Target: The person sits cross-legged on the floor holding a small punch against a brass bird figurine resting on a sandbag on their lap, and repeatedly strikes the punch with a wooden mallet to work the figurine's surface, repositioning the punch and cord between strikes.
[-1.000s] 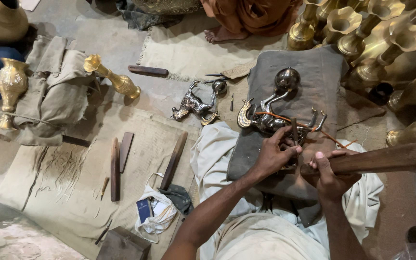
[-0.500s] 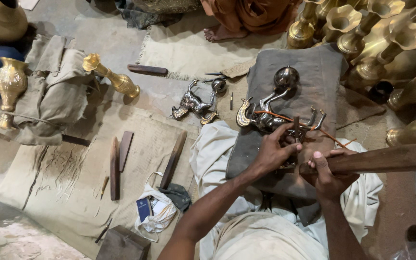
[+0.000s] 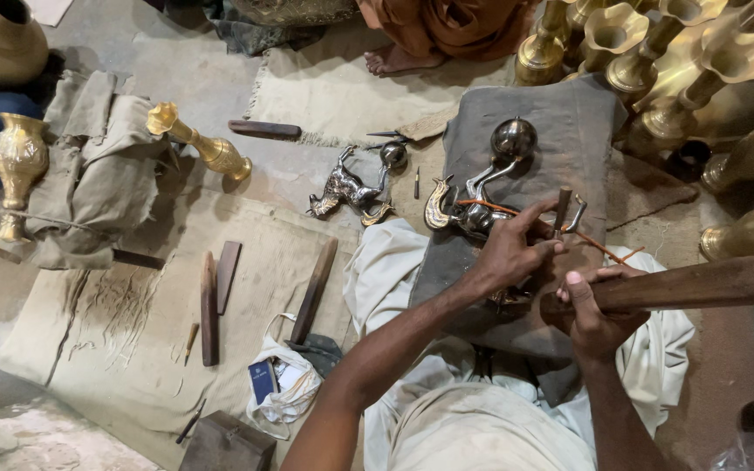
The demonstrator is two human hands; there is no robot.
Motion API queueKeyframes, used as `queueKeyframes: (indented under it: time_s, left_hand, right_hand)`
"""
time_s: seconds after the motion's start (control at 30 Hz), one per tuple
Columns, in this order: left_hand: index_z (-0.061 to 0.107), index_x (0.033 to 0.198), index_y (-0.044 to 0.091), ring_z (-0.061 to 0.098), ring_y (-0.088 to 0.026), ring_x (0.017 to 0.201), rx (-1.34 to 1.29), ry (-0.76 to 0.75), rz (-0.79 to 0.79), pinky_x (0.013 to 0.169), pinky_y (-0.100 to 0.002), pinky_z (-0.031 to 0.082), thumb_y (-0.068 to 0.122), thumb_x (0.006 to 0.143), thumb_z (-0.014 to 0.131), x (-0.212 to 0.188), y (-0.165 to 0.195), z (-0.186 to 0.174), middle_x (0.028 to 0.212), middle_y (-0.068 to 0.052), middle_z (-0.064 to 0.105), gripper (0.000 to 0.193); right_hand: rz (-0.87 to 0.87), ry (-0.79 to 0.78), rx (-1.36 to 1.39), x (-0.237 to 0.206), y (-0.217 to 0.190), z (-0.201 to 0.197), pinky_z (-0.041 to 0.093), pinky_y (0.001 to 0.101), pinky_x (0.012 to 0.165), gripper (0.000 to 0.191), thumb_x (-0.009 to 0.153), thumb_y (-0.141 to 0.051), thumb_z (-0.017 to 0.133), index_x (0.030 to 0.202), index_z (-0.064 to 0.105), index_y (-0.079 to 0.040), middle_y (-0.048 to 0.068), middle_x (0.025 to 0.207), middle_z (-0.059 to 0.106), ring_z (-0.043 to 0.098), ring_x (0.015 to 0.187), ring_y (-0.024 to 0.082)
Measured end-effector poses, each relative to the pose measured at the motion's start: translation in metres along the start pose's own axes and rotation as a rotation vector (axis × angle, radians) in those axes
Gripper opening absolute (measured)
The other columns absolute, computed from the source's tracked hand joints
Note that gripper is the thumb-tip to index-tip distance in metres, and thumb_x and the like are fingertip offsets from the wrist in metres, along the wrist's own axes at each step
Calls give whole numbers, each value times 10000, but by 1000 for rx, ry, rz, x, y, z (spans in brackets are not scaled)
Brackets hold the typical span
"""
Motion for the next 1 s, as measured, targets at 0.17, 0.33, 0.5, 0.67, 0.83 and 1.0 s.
queueKeyframes:
  time_s: [0.17,0.33,0.5,0.67,0.83,1.0]
  left_hand:
    - [501,1513,57,742,-170,827,5,27,34,761,-344,645,121,889,754,0,-9,-1,1005,-153,777,676]
    - [513,1492,47,745,-161,851,51,35,52,786,-341,637,135,885,769,1,-13,-1,1010,-154,780,665]
    - [519,1485,45,748,-167,855,34,40,52,784,-343,636,137,876,770,3,-15,0,1009,-152,784,665]
    - [516,1487,49,754,-176,865,66,37,60,792,-346,634,148,878,778,2,-14,-1,1013,-151,784,670]
    - [510,1489,52,756,-176,860,68,20,37,791,-346,639,151,880,775,3,-12,-1,1013,-151,778,672]
    - [503,1488,44,755,-177,890,73,20,48,806,-343,636,155,882,779,2,-12,-1,1033,-154,774,676]
  right_hand:
    - [-3,-3,-3,0,-1,1,570,285,686,303,1023,93,709,1179,485,-37,88,805,629,653,703,161]
    - [18,19,-3,-1,0,2,574,286,684,315,1009,96,718,1187,494,-37,84,829,621,654,711,159]
    - [49,39,5,-1,1,2,583,289,689,303,1005,95,718,1170,499,-32,68,886,604,664,734,158]
    - [41,21,-10,-1,2,1,583,300,711,298,1011,98,711,1167,493,-33,74,867,602,657,729,161]
    - [41,19,8,-1,4,0,585,303,720,303,1011,99,709,1175,495,-39,72,862,600,659,729,158]
    - [52,30,-12,-1,4,0,593,310,729,293,1009,100,712,1159,500,-34,67,901,591,667,739,158]
Point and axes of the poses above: each hand's wrist, its own x-axis towards the middle knuckle, its own z-axis out of the palm, y = z × x, the point moved 5 cm from there along x, towards the middle knuckle
